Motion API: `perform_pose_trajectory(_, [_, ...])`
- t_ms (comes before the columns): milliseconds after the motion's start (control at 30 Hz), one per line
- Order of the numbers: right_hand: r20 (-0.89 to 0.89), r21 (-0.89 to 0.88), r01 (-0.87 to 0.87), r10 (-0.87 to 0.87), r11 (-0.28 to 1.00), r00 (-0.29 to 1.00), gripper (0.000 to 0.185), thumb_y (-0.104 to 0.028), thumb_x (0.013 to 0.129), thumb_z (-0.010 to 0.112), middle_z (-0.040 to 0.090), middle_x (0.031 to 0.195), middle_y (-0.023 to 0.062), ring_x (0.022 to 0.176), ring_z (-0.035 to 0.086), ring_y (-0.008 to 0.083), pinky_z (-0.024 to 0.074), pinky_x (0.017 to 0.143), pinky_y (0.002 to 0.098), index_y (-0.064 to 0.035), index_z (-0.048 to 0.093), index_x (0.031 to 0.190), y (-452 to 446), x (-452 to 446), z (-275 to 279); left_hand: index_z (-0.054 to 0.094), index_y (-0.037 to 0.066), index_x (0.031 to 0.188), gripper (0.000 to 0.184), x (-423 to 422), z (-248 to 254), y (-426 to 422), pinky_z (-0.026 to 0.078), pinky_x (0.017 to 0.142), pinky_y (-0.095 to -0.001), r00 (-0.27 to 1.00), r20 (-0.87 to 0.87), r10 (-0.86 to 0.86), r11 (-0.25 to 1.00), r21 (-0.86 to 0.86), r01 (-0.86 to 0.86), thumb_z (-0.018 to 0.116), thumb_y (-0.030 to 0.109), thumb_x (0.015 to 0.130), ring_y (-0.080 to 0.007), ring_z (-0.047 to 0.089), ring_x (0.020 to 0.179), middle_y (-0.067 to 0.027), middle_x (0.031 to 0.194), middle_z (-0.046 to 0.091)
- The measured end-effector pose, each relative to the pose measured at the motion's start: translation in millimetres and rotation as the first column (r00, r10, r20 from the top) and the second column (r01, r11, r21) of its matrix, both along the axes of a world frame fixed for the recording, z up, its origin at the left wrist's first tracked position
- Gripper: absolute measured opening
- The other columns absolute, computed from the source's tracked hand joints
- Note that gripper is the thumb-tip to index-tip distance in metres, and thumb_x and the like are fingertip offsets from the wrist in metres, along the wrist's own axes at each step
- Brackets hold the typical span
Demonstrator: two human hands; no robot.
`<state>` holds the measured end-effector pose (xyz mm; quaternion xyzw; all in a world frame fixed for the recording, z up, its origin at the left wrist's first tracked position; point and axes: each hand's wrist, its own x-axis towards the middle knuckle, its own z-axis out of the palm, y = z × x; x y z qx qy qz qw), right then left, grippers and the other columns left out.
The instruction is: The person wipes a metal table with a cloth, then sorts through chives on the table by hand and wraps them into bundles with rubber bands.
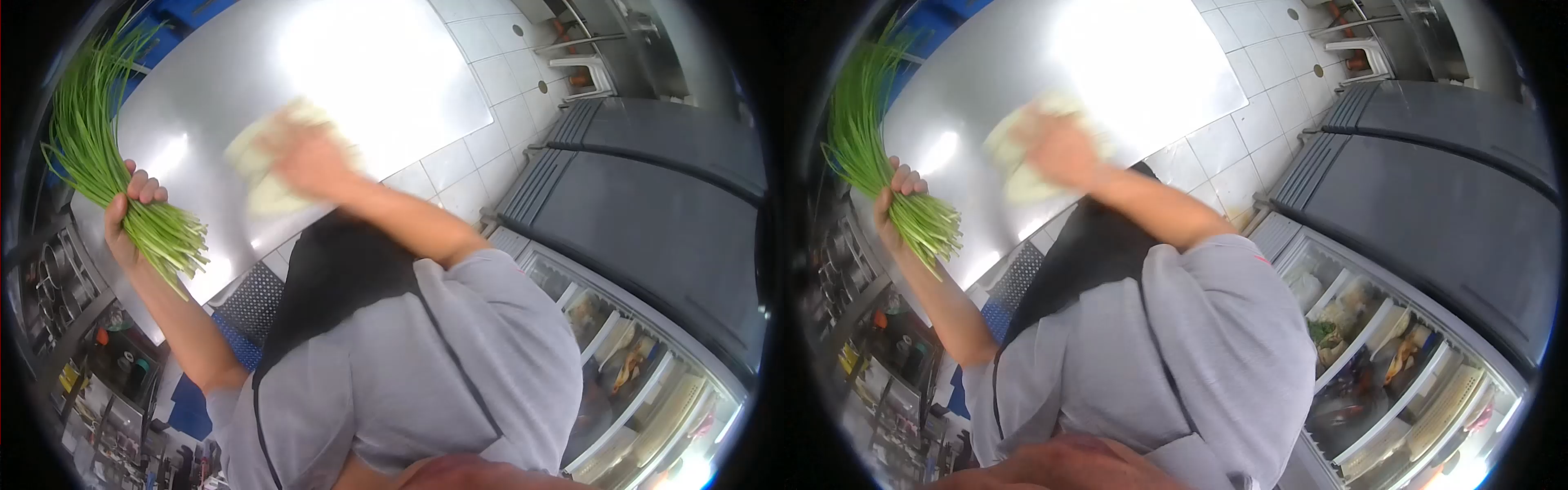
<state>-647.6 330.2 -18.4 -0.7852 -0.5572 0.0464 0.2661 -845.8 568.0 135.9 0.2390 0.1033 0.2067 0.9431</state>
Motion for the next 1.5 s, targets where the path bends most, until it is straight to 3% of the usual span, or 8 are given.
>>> perform_pose_trajectory(333, [0.396,-0.269,0.625,-0.507,0.733,0.766,0.067,-0.046,0.109,0.044,0.021,0.17,0.032,0.157,0.016,0.0558,0.0211,0.125,0.0643,-0.019,0.029,0.169,-217,195,-17,0.046,-0.007,0.142,0.059,-87,-2,-10,0.05,0.099,-0.0429,0.985,0.054,0.166,0.985,0.031,-0.168,0.07,0.008,0.091,-0.0231,0.056,0.095,-0.009,0.101,0.054])
perform_pose_trajectory(533, [0.263,-0.345,0.051,0.045,0.937,0.964,0.078,-0.047,0.1,0.06,0.02,0.169,0.0355,0.157,0.019,0.0553,0.0475,0.109,0.0565,-0.0129,0.036,0.166,-82,35,20,0.047,-0.007,0.14,0.062,-149,22,-37,0.049,0.095,-0.041,0.913,0.025,0.406,0.909,0.094,-0.407,0.073,0.011,0.087,-0.0222,0.056,0.095,-0.0082,0.101,0.054])
perform_pose_trajectory(700, [-0.275,-0.352,-0.523,0.448,0.777,0.851,0.072,-0.044,0.099,0.061,0.022,0.167,0.0355,0.118,0.065,0.0469,0.0575,0.088,0.0509,-0.0243,0.036,0.164,42,-96,63,0.043,-0.003,0.142,0.062,-156,30,-39,0.043,0.094,-0.0355,0.913,0.089,0.399,0.915,0.03,-0.403,0.071,0.011,0.088,-0.0176,0.048,0.095,-0.0046,0.101,0.047])
perform_pose_trajectory(800, [0.265,0.051,-0.717,0.683,0.695,0.681,0.059,-0.037,0.103,0.052,0.032,0.167,0.0273,0.142,0.051,0.0424,0.0562,0.096,0.0504,-0.02,0.046,0.16,62,-128,12,0.042,-0.003,0.143,0.058,-156,23,-32,0.045,0.101,-0.04,0.944,0.106,0.314,0.941,0.1,-0.324,0.069,0.01,0.093,-0.0188,0.05,0.099,-0.0056,0.104,0.047])
perform_pose_trajectory(900, [0.106,-0.088,-0.457,0.464,0.885,0.879,0.055,-0.034,0.105,0.049,0.035,0.165,0.0297,0.142,0.052,0.0412,0.0509,0.108,0.0524,-0.0229,0.046,0.159,52,-65,4,0.043,-0.004,0.144,0.057,-155,12,-24,0.046,0.102,-0.0413,0.953,0.125,0.276,0.955,0.073,-0.286,0.068,0.009,0.094,-0.0198,0.051,0.098,-0.006,0.105,0.048])
perform_pose_trajectory(1000, [0.198,-0.316,0.143,-0.082,0.938,0.977,0.044,-0.021,0.103,0.051,0.062,0.133,0.0323,0.076,0.071,0.0376,0.0583,0.068,0.0525,-0.001,0.058,0.141,-10,78,2,0.043,-0.004,0.144,0.057,-155,1,-17,0.046,0.102,-0.0409,0.952,0.08,0.294,0.951,0.072,-0.3,0.067,0.009,0.094,-0.0201,0.051,0.099,-0.0062,0.105,0.048])
perform_pose_trajectory(1233, [0.397,-0.296,0.715,-0.599,0.633,0.695,0.071,-0.047,0.108,0.041,0.02,0.171,0.0312,0.158,0.02,0.0492,0.0195,0.127,0.0593,-0.008,0.031,0.167,-198,189,-7,0.045,-0.006,0.144,0.058,-136,-4,-16,0.048,0.1,-0.0421,0.956,0.105,0.275,0.96,0.017,-0.278,0.067,0.011,0.093,-0.0214,0.054,0.1,-0.0074,0.104,0.051])
perform_pose_trajectory(1500, [0.172,-0.24,-0.216,0.261,0.946,0.95,0.079,-0.049,0.104,0.054,0.019,0.168,0.0368,0.157,0.017,0.053,0.0153,0.126,0.0651,-0.0034,0.032,0.164,-34,-30,25,0.047,-0.01,0.14,0.056,-109,23,-2,0.055,0.094,-0.0432,0.957,0.077,0.28,0.943,0.163,-0.289,0.068,0.01,0.092,-0.0255,0.062,0.096,-0.0118,0.102,0.059])
